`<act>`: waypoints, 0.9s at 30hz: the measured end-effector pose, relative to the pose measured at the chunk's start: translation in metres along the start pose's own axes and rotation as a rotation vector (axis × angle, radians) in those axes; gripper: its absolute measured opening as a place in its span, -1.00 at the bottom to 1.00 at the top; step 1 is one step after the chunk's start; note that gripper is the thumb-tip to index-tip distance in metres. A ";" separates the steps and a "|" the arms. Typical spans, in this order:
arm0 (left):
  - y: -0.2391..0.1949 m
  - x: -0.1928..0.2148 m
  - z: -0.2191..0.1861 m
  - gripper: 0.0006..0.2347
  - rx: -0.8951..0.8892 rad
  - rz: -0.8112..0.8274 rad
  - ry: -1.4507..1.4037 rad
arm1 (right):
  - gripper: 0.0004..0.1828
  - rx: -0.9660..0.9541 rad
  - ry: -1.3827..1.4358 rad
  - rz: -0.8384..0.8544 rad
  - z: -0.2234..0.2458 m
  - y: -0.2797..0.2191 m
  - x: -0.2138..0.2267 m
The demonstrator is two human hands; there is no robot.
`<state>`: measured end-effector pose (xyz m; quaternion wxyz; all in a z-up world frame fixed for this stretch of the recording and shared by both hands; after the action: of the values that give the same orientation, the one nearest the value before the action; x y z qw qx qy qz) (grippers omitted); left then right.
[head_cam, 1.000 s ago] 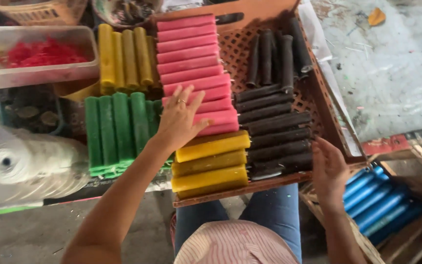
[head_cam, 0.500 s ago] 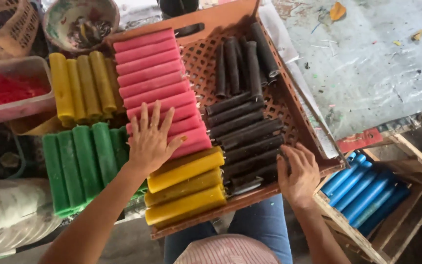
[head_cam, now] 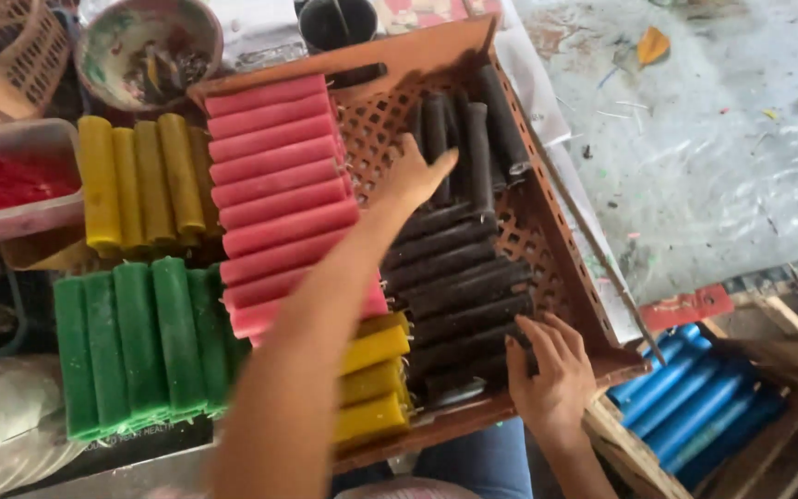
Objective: Organizing colored candles by placing them into neat rows within a wooden tray.
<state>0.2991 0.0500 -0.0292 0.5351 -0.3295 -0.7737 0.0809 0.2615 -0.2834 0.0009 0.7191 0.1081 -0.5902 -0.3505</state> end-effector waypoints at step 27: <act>-0.347 0.014 0.126 -0.69 -0.557 -0.419 -0.686 | -0.69 0.471 0.147 0.014 -0.034 -0.015 -0.034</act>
<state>0.0383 -0.1799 0.0957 0.1457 -0.2519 -0.9472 -0.1346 0.2853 -0.2820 -0.0434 0.7176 0.2939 -0.6024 -0.1892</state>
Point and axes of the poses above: each hand's wrist, its own y-axis towards the middle knuckle, its own x-axis out of the back of the hand, z = x × y, the point moved 6 cm from there along y, towards the middle knuckle, and after that the axes turned 14 degrees about x, right-handed, at the moved point
